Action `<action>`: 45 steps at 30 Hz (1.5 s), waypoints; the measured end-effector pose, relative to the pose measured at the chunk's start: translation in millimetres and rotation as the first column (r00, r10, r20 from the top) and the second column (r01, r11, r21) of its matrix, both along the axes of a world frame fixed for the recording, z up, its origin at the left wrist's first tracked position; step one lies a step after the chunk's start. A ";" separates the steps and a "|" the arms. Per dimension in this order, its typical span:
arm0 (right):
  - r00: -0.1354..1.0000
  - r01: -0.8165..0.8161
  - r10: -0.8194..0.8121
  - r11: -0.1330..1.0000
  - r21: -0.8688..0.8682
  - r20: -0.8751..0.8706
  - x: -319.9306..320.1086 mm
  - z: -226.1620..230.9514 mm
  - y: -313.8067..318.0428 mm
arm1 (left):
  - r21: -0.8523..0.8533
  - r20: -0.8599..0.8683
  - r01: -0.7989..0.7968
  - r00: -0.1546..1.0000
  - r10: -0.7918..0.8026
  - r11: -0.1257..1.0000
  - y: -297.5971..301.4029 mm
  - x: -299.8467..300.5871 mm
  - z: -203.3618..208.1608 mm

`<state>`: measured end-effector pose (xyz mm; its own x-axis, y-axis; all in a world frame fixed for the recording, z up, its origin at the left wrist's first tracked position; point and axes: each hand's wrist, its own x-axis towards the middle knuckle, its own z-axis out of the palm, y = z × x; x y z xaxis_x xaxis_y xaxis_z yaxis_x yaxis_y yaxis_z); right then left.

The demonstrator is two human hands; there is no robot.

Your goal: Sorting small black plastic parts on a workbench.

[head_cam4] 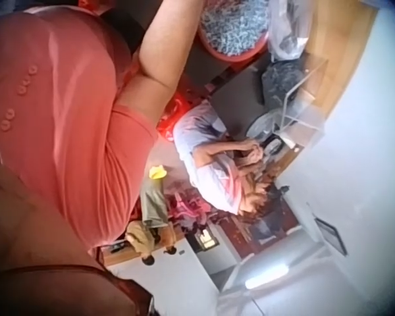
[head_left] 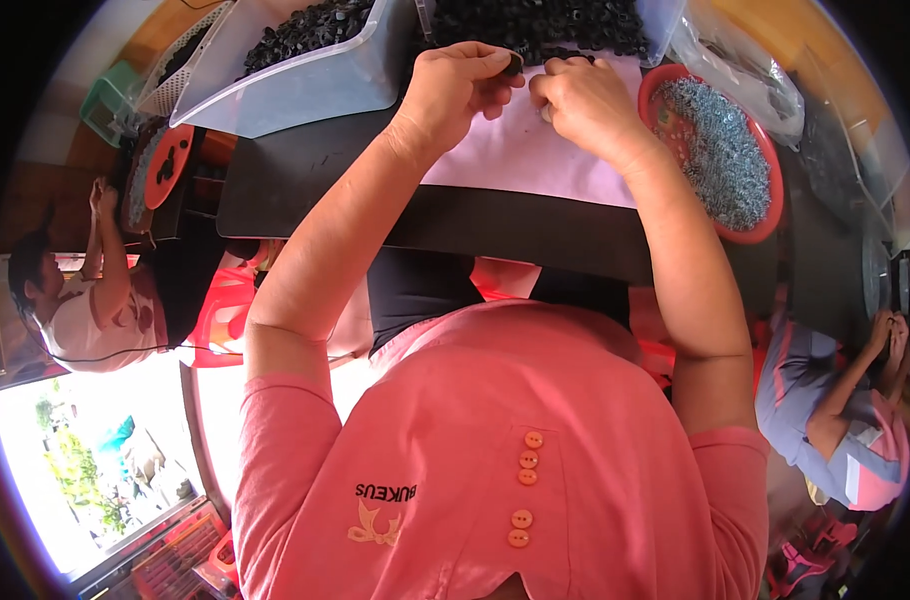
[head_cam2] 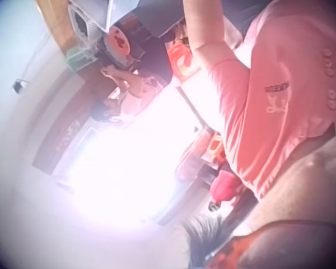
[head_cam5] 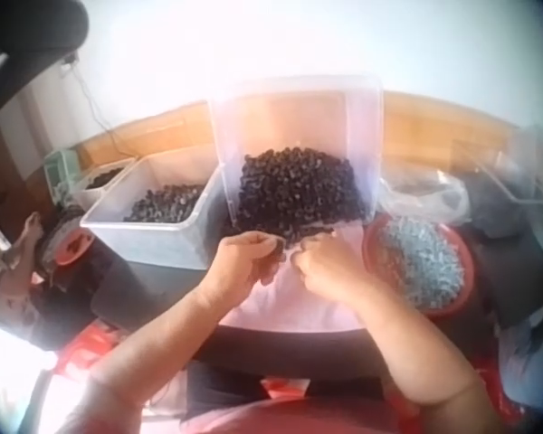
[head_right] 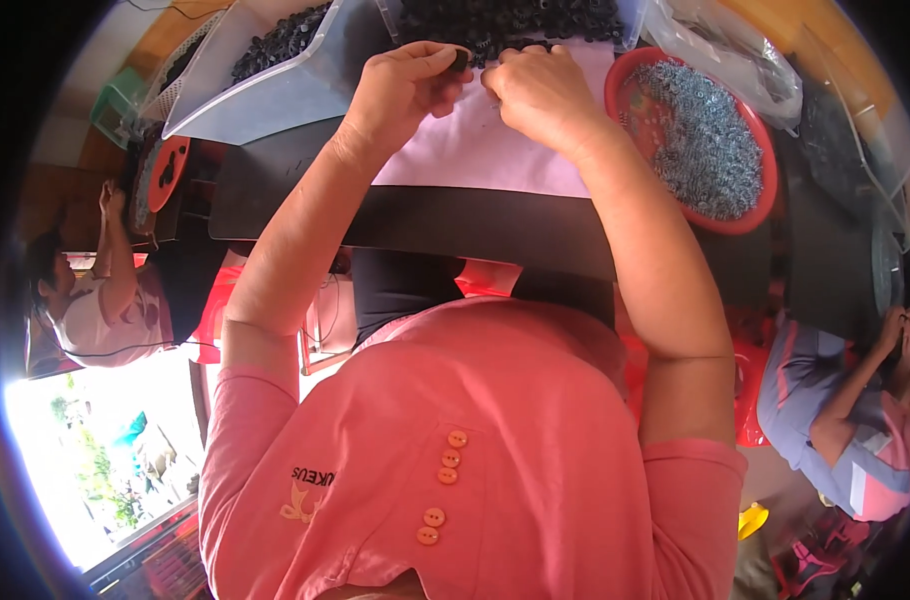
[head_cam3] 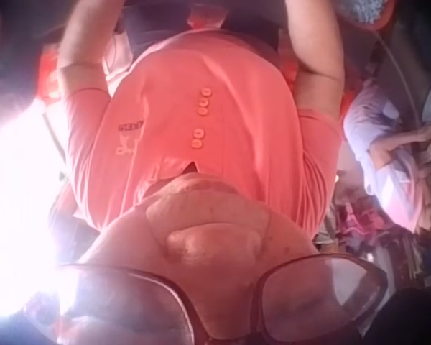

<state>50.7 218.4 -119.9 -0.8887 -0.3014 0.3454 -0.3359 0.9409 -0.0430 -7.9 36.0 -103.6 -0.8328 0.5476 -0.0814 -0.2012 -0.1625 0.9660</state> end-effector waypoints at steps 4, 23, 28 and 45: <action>0.999 0.018 -0.017 1.000 0.017 -0.046 -0.8 -6.3 -5.7 | 0.181 0.093 0.065 0.992 -0.083 0.981 2.4 -8.3 -8.7; 0.994 0.058 -0.068 0.991 -0.122 -0.085 -9.7 -11.8 3.0 | 0.180 0.039 -0.058 0.998 0.052 0.982 -5.7 0.5 -15.9; 0.991 0.095 -0.103 0.991 -0.095 -0.081 -11.9 -15.3 2.8 | 0.115 0.045 -0.079 0.996 0.075 0.990 -4.5 3.4 -16.3; 0.949 0.022 0.274 0.434 -0.901 0.156 -8.5 12.2 9.4 | -0.120 -0.234 -0.080 0.971 0.050 0.990 2.2 18.0 -12.7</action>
